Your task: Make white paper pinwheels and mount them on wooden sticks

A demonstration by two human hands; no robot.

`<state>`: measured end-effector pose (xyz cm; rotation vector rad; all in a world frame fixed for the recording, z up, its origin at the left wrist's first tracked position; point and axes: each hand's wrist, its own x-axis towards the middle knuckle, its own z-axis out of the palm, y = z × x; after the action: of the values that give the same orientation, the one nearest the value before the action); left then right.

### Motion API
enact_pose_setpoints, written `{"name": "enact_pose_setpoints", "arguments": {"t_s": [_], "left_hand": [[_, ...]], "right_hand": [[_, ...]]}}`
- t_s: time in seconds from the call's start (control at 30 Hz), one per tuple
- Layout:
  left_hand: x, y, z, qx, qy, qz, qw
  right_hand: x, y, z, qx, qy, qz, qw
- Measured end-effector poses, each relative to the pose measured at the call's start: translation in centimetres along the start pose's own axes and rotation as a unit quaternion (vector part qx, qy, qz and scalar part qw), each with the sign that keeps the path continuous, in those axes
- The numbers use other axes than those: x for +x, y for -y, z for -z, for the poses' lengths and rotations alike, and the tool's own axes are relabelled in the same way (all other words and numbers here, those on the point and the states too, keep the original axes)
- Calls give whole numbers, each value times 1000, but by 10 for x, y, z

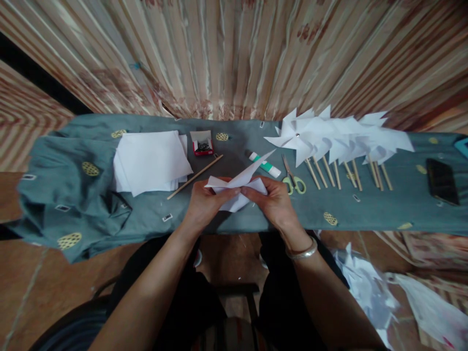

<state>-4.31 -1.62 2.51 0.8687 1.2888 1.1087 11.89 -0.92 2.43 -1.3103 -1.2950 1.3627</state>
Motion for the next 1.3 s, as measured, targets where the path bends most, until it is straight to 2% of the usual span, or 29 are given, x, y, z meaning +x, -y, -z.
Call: {"name": "enact_pose_setpoints", "arguments": {"t_s": [0.23,0.43,0.57,0.67,0.93,1.3], "left_hand": [[-1,0,-1,-53,-14,2,999],[-2,1,-4,-70,-32,-2,997],[-2,1,-4,-66,-39,-1,997],[-2,3,-2,-71,-25,2,997],[-2,10,-2,-69,-26,-5,997],[-11,10,0,-29,-21,33,999]], "right_hand": [[-1,1,3,22,31,-4,999],[-1,2,1,48,28,-25,998],[-2,3,-1,35,24,-35,998],[-2,4,-1,19,24,-36,999],[-4,7,0,-18,24,-4,1000],[-14,1,-2,-53,32,4,998]]}}
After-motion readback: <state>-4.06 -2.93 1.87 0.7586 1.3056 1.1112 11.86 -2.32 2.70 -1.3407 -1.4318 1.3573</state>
